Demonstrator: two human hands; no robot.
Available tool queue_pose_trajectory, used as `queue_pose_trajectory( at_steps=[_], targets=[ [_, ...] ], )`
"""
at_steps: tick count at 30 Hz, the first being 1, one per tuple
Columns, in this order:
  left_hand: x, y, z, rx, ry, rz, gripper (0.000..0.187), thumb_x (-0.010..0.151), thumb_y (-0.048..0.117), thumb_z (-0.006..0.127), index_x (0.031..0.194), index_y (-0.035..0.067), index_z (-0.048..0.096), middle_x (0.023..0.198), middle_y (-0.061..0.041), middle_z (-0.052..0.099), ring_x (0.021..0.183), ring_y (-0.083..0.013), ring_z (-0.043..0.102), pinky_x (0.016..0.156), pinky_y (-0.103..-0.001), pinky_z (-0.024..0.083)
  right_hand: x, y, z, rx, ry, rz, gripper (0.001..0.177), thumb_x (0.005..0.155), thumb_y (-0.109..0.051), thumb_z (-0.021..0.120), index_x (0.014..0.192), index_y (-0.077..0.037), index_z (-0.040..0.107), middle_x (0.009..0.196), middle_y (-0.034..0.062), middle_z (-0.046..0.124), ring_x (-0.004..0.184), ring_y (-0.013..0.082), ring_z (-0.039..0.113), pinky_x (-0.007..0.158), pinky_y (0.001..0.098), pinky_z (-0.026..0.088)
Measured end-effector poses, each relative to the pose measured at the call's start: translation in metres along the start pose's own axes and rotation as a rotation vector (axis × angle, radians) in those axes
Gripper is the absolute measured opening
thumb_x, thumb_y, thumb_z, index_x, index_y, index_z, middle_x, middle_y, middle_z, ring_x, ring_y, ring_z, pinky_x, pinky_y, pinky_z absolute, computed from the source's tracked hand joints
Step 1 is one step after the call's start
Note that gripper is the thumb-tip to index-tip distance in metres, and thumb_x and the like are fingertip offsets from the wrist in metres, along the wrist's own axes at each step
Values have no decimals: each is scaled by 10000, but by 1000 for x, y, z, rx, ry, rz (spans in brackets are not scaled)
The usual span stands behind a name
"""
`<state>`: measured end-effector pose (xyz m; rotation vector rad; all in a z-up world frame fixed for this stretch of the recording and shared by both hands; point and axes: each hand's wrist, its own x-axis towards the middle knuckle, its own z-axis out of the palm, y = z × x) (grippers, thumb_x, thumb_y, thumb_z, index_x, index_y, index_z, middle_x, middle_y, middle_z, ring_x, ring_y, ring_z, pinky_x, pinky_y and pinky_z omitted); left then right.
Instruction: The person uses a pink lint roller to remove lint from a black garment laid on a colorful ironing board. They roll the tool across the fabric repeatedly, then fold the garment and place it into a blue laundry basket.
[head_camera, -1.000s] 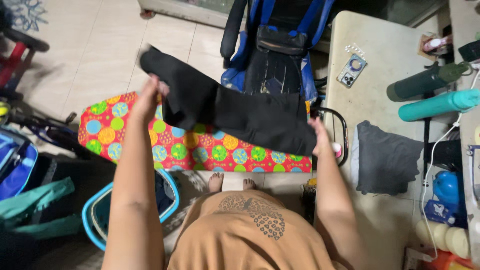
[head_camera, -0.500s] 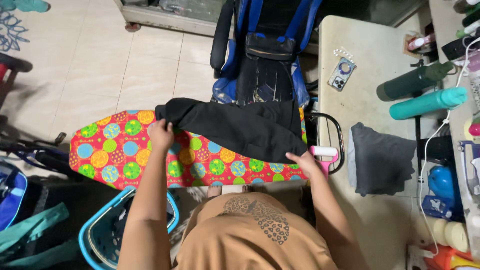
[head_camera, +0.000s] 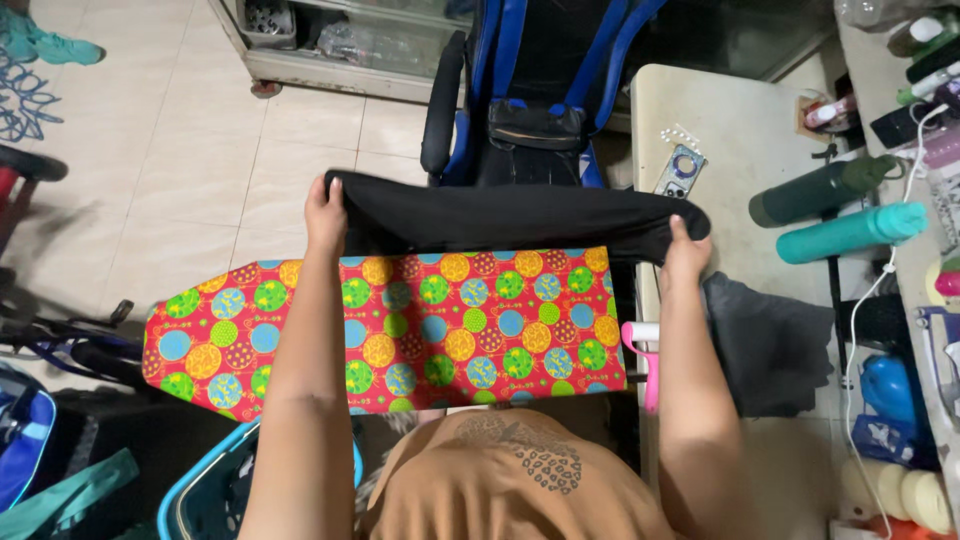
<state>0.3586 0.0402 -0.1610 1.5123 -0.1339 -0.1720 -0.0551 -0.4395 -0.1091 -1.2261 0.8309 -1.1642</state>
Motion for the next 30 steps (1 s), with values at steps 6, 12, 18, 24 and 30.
queue_pose_trajectory(
  at_steps=[6,12,18,24,30],
  targets=[
    [28,40,2,136,28,400,266,1087,121,571,1316,-7,614,1226,-127,715,1133,-189,655,1013,-310,502,8,6,5,95,-136,95,265,953,26,706,1215,-13,697,1149,84,744,1017,193,720,943,327,581],
    [0,122,-50,597,97,374,226,1050,129,667,1268,75,692,1111,-193,750,1014,-222,713,927,-348,545,-4,-9,21,133,-343,128,271,996,30,688,1263,-7,673,1224,88,719,1127,192,689,1029,315,537],
    [-82,143,-149,616,-196,203,363,1018,137,687,1364,74,600,1154,-182,702,1039,-238,682,882,-362,529,-41,-38,-15,23,-638,455,337,962,6,617,1297,-25,644,1254,92,713,1173,219,677,1065,371,523],
    [-225,-20,-233,676,-299,-316,246,958,195,718,1098,38,591,924,-120,661,873,-179,632,797,-331,501,-118,2,-101,-910,-911,619,689,773,-338,851,1346,-14,648,1258,94,741,1146,182,670,996,326,501],
    [-294,-51,-224,947,-175,-382,479,911,401,707,1197,22,644,1018,-220,734,960,-356,718,870,-423,547,-164,37,-111,-1140,-813,597,720,753,-344,855,1377,-61,635,1235,133,740,1103,265,701,958,390,556]
  ],
)
